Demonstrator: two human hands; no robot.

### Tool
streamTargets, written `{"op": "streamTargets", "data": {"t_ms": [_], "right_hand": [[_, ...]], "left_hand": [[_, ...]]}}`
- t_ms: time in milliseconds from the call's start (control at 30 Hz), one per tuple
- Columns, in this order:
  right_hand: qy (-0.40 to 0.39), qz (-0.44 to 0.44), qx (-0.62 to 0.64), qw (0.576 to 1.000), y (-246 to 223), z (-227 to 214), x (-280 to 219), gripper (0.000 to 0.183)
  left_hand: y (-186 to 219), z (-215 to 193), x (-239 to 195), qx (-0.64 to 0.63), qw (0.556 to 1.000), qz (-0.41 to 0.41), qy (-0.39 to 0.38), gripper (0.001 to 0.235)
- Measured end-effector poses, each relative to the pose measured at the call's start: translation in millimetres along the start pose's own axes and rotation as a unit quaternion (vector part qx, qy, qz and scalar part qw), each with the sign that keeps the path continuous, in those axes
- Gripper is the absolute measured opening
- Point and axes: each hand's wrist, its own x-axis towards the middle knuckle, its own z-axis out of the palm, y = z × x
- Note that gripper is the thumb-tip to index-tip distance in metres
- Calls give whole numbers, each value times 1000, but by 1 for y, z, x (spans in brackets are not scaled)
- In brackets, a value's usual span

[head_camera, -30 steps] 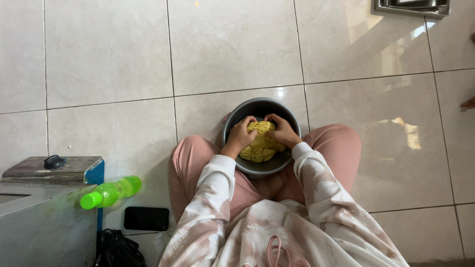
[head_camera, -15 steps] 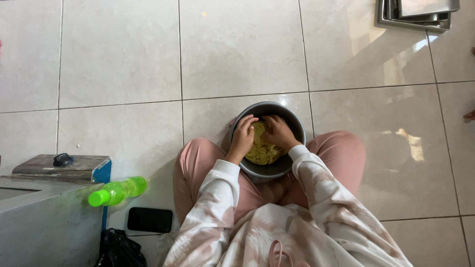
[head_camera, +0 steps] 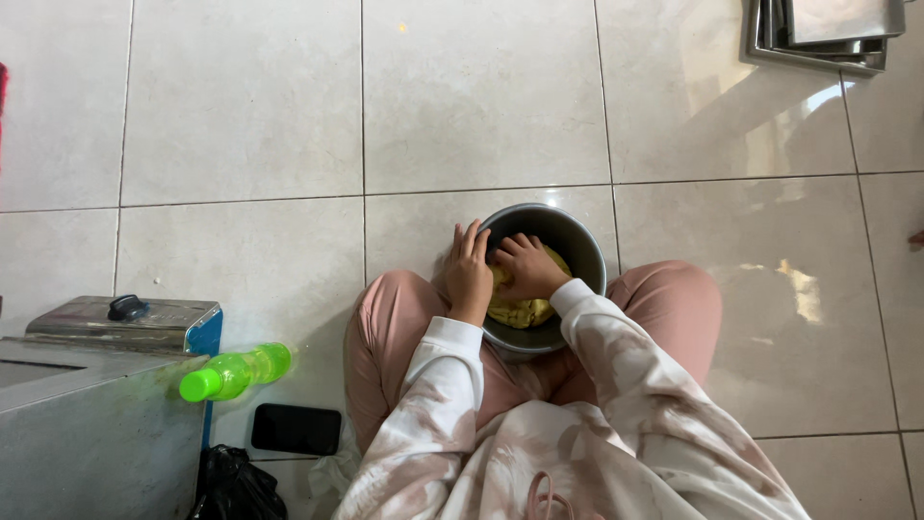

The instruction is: The person sits on the floor and kneads a yellow dough inside a metal bowl using both hands. They repeatedly press, fold, and turn the dough to develop its texture.

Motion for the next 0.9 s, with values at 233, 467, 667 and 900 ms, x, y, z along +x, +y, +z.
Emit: {"op": "streamTargets", "data": {"t_ms": [233, 467, 667, 900], "right_hand": [[-11, 6, 68, 998, -13, -52, -47, 51], [-84, 104, 76, 988, -8, -38, -11, 37], [-254, 141, -54, 955, -40, 7, 31, 53], [17, 37, -19, 999, -44, -17, -20, 30]], "left_hand": [[-1, -17, 4, -174, 984, -29, -8, 41], [-19, -10, 5, -364, 930, -41, 20, 37], [-20, -7, 3, -332, 943, -3, 6, 48], [-16, -4, 3, -326, 944, -23, 35, 51]]}}
